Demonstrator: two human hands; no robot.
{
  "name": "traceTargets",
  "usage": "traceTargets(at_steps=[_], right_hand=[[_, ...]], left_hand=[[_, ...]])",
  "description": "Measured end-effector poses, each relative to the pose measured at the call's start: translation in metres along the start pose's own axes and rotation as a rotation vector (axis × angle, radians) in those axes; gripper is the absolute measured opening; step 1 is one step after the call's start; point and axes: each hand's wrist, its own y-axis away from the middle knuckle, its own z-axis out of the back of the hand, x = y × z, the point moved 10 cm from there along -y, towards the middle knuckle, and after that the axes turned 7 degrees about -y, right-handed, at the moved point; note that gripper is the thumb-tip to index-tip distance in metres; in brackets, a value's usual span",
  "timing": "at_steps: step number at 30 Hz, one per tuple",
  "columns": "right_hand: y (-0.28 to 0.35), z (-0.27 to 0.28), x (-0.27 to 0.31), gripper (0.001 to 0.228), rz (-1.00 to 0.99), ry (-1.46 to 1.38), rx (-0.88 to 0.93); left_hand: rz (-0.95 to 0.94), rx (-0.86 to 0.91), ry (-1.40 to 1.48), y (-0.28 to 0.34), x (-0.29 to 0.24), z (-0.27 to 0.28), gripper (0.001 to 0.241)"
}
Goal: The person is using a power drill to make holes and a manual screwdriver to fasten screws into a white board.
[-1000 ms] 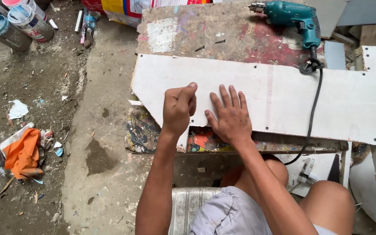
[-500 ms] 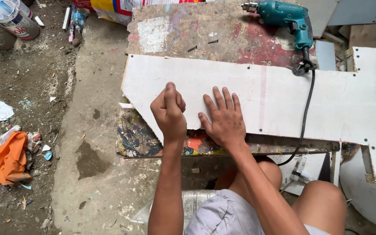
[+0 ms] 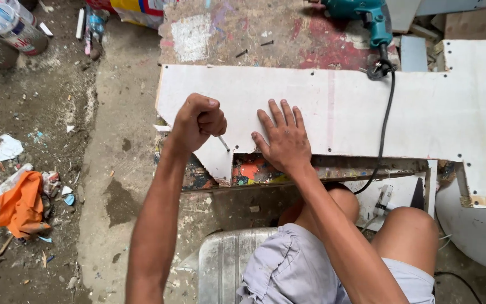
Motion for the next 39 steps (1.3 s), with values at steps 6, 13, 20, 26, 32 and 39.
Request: traceTargets(at_steps=[6,13,20,26,32,39], right_hand=[[0.020,0.038,0.030,0.077,0.013,-0.422,0.147],[0.099,0.086,0.059,0.026,0.154,-1.194,-0.107],[0.168,0.032,-0.003,0.022,-0.111,-1.143,-0.031],[0.193,-0.005,-0.041,0.015,-0.372,-1.774,-0.052],[0.198,-0.033,-0.055,0.016,-0.553,-2.127,-0.059],[0.198,-0.041,-0.069,0.016,-0.479,-2.337,-0.086]], left_hand=[[-0.011,-0.363,-0.291,0.029,-0.060,-0.034,0.055],[-0.351,-0.348,-0.819,0.110,-0.135,-0.157,0.071],[0.239,-0.434,-0.785,0.280,0.054,-0.137,0.013],[0.760,-0.339,-0.664,0.361,0.101,-0.137,0.025],[0.641,-0.391,-0.745,0.335,0.107,-0.138,0.021],[0.664,-0.272,-0.455,0.315,0.119,-0.169,0.027]])
